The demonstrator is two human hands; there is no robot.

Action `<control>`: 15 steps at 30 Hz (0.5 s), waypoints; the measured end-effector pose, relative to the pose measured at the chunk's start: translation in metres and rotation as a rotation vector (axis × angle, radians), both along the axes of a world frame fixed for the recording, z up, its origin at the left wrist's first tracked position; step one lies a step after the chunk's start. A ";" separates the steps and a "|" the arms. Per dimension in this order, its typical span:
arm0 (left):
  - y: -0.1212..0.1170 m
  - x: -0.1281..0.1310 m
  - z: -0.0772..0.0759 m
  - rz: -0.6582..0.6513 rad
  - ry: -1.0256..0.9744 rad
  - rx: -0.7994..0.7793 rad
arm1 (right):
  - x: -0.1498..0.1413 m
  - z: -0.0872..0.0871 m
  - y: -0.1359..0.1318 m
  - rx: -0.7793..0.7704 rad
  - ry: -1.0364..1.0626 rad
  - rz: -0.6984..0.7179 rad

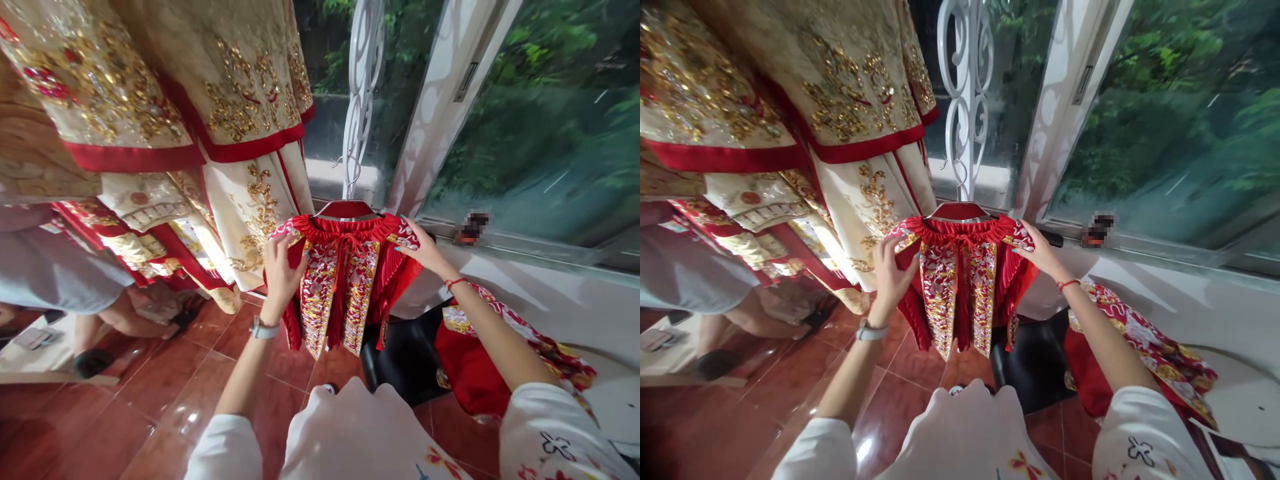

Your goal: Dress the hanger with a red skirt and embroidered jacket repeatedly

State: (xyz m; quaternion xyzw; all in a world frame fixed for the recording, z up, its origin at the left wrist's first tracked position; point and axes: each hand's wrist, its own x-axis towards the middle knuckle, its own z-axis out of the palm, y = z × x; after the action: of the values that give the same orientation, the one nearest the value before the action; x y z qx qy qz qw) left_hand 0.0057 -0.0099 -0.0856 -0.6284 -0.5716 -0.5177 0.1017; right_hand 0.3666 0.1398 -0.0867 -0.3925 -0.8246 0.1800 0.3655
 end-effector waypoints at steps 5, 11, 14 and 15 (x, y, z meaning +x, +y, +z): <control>0.052 -0.047 0.031 -0.108 0.145 -0.249 | 0.019 0.029 0.031 -0.254 -0.126 0.124; 0.064 -0.048 0.014 -0.106 0.137 -0.380 | 0.017 0.057 0.045 -0.312 -0.099 0.209; 0.063 -0.044 0.013 -0.112 0.120 -0.371 | -0.010 0.017 0.012 0.027 0.132 -0.175; 0.064 -0.045 0.014 -0.109 0.120 -0.370 | -0.018 0.002 0.001 0.109 0.186 -0.310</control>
State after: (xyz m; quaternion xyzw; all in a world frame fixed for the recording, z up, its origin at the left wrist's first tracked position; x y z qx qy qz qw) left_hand -0.0391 0.0540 -0.0715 -0.6962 -0.6148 -0.3705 -0.0099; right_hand 0.3486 0.1405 -0.0849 -0.4762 -0.7255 0.1120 0.4842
